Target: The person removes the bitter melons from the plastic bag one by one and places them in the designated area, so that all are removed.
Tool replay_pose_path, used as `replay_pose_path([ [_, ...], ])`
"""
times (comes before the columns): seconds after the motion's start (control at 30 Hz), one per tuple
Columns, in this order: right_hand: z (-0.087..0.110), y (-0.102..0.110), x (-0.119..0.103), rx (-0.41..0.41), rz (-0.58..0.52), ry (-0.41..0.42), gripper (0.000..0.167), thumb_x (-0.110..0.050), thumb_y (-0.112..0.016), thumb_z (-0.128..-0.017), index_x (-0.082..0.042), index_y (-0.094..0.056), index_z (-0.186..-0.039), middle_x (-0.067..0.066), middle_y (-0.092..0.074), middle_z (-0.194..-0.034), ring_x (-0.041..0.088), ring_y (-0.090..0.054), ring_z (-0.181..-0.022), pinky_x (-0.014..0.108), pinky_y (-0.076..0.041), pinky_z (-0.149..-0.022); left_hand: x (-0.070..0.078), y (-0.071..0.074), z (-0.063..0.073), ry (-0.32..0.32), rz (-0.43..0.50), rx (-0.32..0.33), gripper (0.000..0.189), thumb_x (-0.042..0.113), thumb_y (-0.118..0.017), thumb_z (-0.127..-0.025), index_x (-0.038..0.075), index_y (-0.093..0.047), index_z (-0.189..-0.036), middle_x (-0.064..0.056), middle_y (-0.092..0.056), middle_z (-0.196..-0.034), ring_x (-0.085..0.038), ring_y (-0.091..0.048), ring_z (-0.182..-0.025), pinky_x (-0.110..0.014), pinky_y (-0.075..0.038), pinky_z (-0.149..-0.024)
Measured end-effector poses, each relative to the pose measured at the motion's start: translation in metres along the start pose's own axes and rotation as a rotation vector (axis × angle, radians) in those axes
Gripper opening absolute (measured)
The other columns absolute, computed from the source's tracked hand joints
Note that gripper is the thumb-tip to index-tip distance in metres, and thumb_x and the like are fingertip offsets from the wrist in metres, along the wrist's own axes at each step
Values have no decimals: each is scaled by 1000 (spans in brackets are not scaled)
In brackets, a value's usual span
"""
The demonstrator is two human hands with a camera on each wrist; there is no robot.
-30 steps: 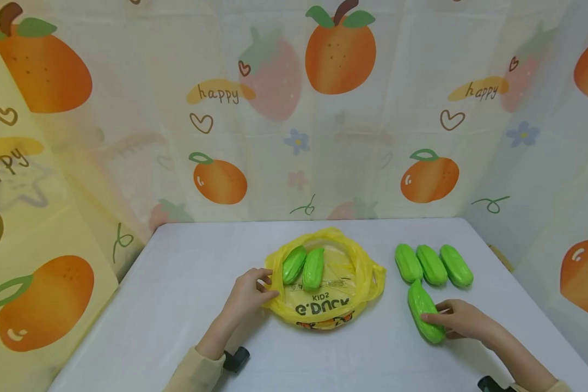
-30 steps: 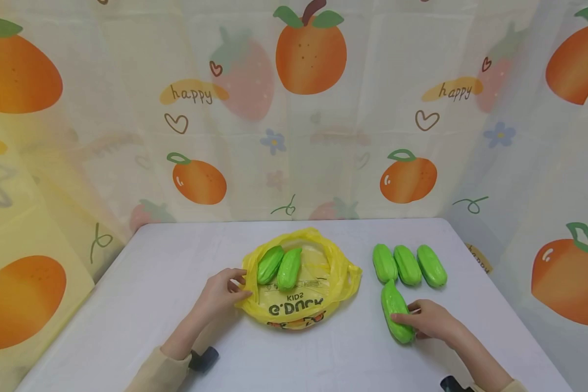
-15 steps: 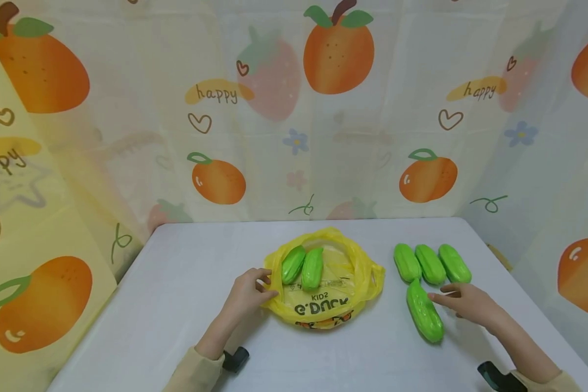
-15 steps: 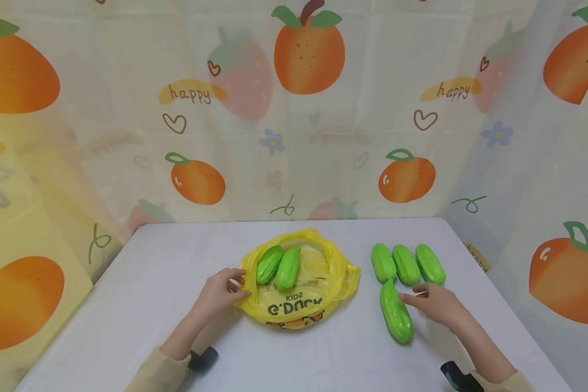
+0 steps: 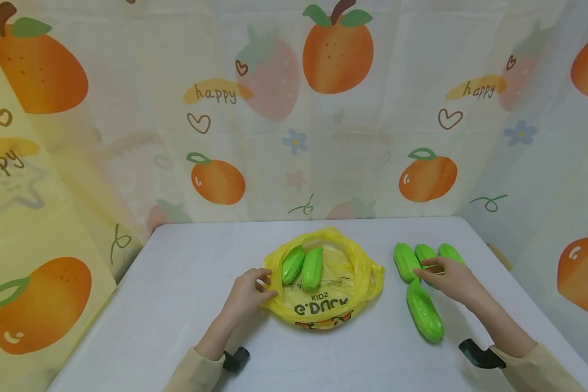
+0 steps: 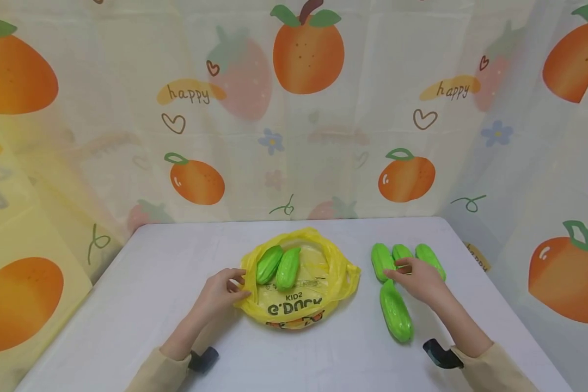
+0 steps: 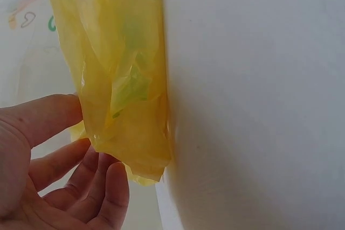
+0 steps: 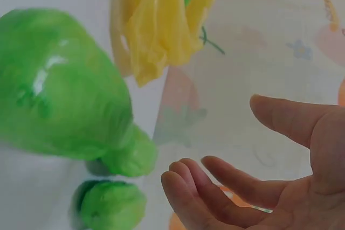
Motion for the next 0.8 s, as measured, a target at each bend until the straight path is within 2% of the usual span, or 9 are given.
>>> replay_pose_path([
  [0.43,-26,-17,-55,8,-66,73,64,-51,-58,-89,2,-54,-127,22,-62,-118,38,-57,-109,41,-53,-80,2,1,0,-5,-5,-1,49,13,-80,-74,2,-63,-118,-3,-62,-92,-14,-61,-76,-22,-51,-60],
  [0.8,-47,-36,-84,-34,-128,105,52,-41,-60,-91,-1,-57,-124,20,-62,-118,33,-60,-104,39,-53,-80,2,0,0,-7,-9,-7,50,13,-79,-74,2,-62,-120,-4,-63,-92,-14,-61,-77,-23,-51,-60],
])
Point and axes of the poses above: each hand's wrist, its own z-axis away from the middle knuckle, its own y-axis out of the back of the hand, x = y × z, the point moved 7 cm from there along -z, towards the middle knuckle
